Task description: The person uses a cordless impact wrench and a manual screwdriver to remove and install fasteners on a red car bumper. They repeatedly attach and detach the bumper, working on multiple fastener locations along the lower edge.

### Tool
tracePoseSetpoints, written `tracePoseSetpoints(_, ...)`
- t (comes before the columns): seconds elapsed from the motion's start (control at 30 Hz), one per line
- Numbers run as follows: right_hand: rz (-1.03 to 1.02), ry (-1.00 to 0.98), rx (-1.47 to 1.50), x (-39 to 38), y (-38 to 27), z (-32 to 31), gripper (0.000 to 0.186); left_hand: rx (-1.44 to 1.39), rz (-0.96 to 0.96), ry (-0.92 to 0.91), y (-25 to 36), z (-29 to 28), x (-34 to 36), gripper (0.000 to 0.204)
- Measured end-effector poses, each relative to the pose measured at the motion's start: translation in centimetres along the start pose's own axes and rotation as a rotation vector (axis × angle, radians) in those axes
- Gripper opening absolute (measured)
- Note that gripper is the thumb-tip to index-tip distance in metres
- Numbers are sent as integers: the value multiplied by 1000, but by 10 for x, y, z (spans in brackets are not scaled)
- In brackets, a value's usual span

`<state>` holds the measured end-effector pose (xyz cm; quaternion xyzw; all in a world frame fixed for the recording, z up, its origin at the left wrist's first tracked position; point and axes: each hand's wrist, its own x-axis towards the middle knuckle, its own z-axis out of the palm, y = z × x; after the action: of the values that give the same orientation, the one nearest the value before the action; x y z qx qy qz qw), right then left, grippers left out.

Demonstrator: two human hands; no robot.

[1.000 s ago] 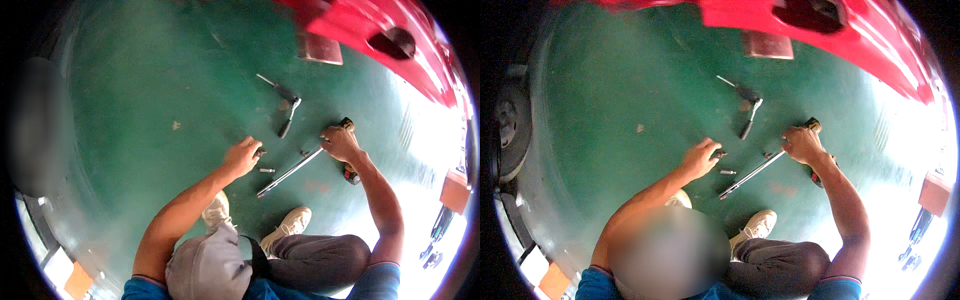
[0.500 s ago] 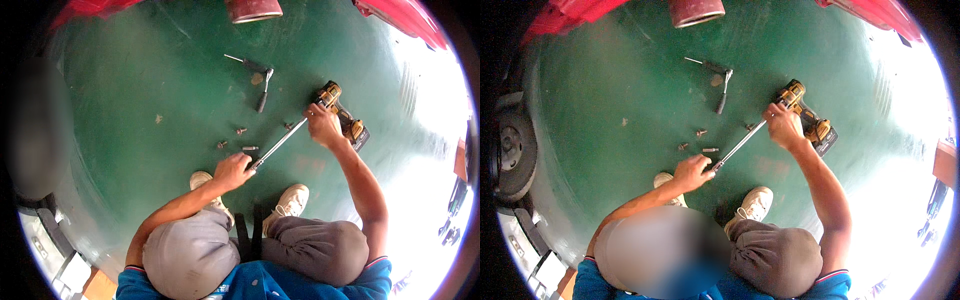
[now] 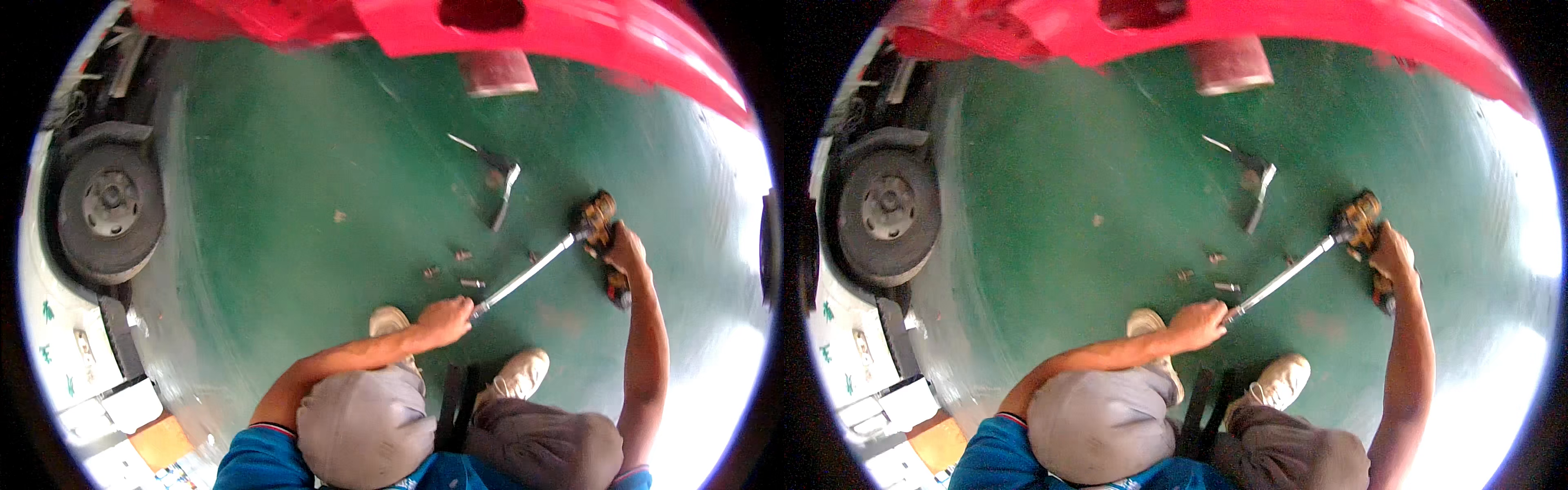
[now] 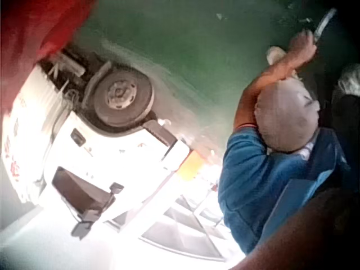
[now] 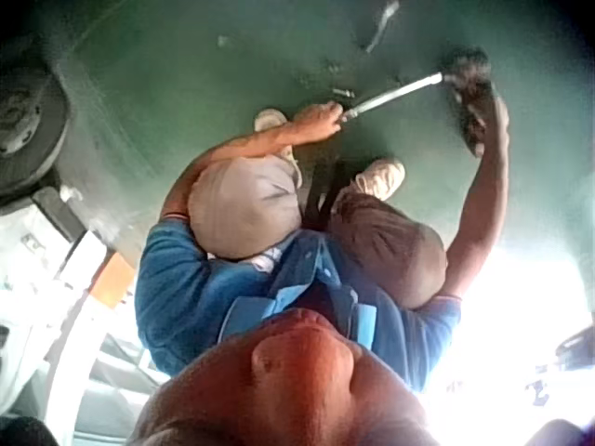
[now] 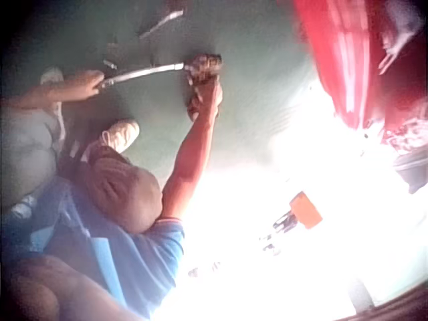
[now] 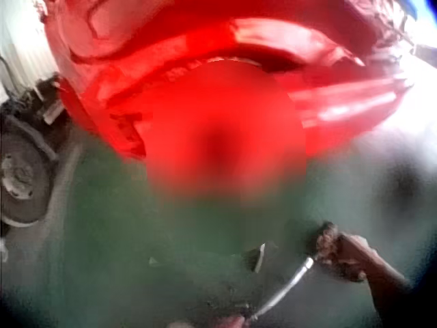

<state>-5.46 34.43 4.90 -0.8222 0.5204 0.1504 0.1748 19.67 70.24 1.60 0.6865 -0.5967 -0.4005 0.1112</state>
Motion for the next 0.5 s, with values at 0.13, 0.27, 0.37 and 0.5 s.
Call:
tracePoseSetpoints(0.13, -28, -91, 95, -4, 11, 3, 45, -159, -89, 197, -11, -26, 2, 26)
tracePoseSetpoints(0.27, -62, -210, 351, -38, 25, 9, 36, -34, -150, 544, -56, -62, 6, 30)
tracePoseSetpoints(0.37, 27, -269, 600, -88, 21, -5, 38, 69, -76, 414, -58, -73, 12, 35)
tracePoseSetpoints(0.5, 30, -328, 899, -133, 30, -3, 54, 61, -146, 284, -78, -64, 13, 37)
